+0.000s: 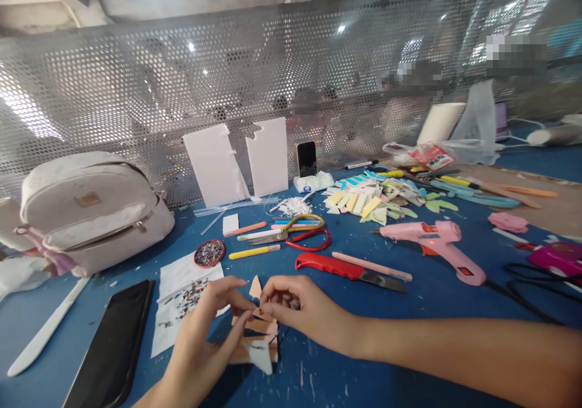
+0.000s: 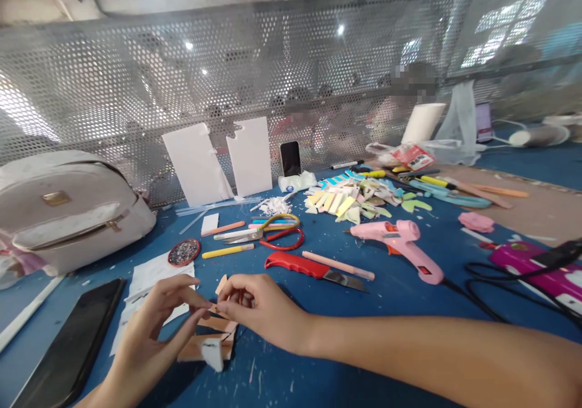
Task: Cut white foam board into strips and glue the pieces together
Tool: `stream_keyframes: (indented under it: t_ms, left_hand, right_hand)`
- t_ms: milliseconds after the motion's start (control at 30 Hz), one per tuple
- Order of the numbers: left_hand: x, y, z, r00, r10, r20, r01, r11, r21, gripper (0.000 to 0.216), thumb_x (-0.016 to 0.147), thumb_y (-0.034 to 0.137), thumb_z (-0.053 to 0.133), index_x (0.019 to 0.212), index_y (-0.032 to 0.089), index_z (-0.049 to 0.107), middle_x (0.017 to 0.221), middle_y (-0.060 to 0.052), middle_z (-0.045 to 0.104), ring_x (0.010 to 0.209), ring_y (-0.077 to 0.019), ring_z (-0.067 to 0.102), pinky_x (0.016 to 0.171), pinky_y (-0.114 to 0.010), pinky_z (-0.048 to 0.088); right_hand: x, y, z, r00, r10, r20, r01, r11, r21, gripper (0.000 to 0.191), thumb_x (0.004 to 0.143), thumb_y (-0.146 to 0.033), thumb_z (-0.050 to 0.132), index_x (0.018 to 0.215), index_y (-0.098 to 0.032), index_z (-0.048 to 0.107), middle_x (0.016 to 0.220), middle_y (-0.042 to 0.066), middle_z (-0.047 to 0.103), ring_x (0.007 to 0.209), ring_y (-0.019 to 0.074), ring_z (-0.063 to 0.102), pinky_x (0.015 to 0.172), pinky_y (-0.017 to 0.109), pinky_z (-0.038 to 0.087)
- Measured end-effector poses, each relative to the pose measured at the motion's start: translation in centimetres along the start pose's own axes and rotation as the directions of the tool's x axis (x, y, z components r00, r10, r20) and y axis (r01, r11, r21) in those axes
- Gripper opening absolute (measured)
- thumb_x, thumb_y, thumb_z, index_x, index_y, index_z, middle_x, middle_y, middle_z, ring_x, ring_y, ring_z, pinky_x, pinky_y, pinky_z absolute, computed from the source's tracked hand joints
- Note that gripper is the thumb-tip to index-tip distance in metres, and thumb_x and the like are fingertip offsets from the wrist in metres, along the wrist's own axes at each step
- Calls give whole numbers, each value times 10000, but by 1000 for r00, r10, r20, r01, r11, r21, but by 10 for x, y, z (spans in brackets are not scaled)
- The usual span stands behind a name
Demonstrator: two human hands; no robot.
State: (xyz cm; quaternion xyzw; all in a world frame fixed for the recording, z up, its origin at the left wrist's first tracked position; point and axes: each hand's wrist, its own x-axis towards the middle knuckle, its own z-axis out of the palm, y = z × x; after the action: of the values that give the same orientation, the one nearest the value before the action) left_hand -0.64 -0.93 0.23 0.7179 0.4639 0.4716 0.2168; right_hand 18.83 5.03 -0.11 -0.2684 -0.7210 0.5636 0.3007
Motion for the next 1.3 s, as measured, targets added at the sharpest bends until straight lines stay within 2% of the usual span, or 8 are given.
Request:
stream_keyframes:
  t_ms: [100, 300, 367, 500, 733, 967, 1300]
  left_hand:
    - [1, 2, 3, 995, -98, -12, 96, 992, -85, 275, 913, 177, 550, 1162, 275, 487, 816, 42, 684, 757, -124, 668, 750, -235, 512]
    - [4, 4, 7, 960, -276, 39, 277, 931, -239, 273, 899, 216, 580, 1141, 273, 467, 766, 67, 666, 751, -113, 660, 758, -224, 498]
    - [6, 6, 8, 947, -317, 42, 316, 908, -275, 275, 888, 224, 599, 1130, 264, 473, 741, 68, 657, 737, -115, 655, 746, -222, 500]
    - [8, 7, 10, 932, -362, 37, 351, 870, -345, 298, 865, 240, 638, 1117, 252, 479, 692, 75, 630, 698, -117, 642, 722, -224, 502]
    - [7, 5, 10, 935, -354, 27, 341, 872, -352, 298, 863, 225, 630, 1118, 249, 478, 690, 72, 636, 698, -120, 646, 729, -236, 503]
    - [5, 4, 7, 951, -306, 39, 306, 915, -263, 294, 889, 213, 590, 1148, 256, 458, 733, 64, 648, 752, -133, 665, 767, -267, 505]
    - [2, 2, 8, 971, -240, 18, 238, 945, -223, 269, 899, 193, 571, 1139, 256, 466, 752, 49, 649, 733, -137, 662, 730, -272, 508]
  right_hand:
    - [0, -3, -1, 1000, 19, -4, -19, 1000, -12, 155, 898, -302, 626, 855, -153, 620, 652, -49, 478, 580, 81, 405, 517, 204, 297]
    - [0, -9, -2, 999, 33, -7, -33, 999, 21, 65, 887, -216, 612, 899, -153, 601, 648, -65, 430, 571, 76, 385, 513, 204, 299]
    - [0, -11, -2, 999, 39, -13, -39, 999, 26, 71, 885, -216, 616, 904, -149, 602, 633, -72, 409, 555, 72, 366, 501, 204, 289]
    - [1, -10, -2, 999, 48, -16, -47, 998, 32, 122, 940, -254, 534, 900, -154, 592, 666, -53, 468, 547, 68, 407, 512, 202, 331]
    - [0, -4, -1, 994, 104, 43, -107, 992, 62, 100, 929, -260, 560, 944, -165, 589, 551, -79, 475, 442, 64, 457, 455, 179, 369]
    - [0, -1, 0, 989, 124, 74, -131, 986, 102, 151, 913, -293, 583, 926, -146, 616, 548, -56, 536, 448, 65, 494, 469, 177, 433]
    - [0, -2, 1, 994, 104, 43, -110, 981, 162, 102, 910, -273, 599, 924, -171, 589, 564, -65, 532, 448, 60, 504, 415, 143, 428]
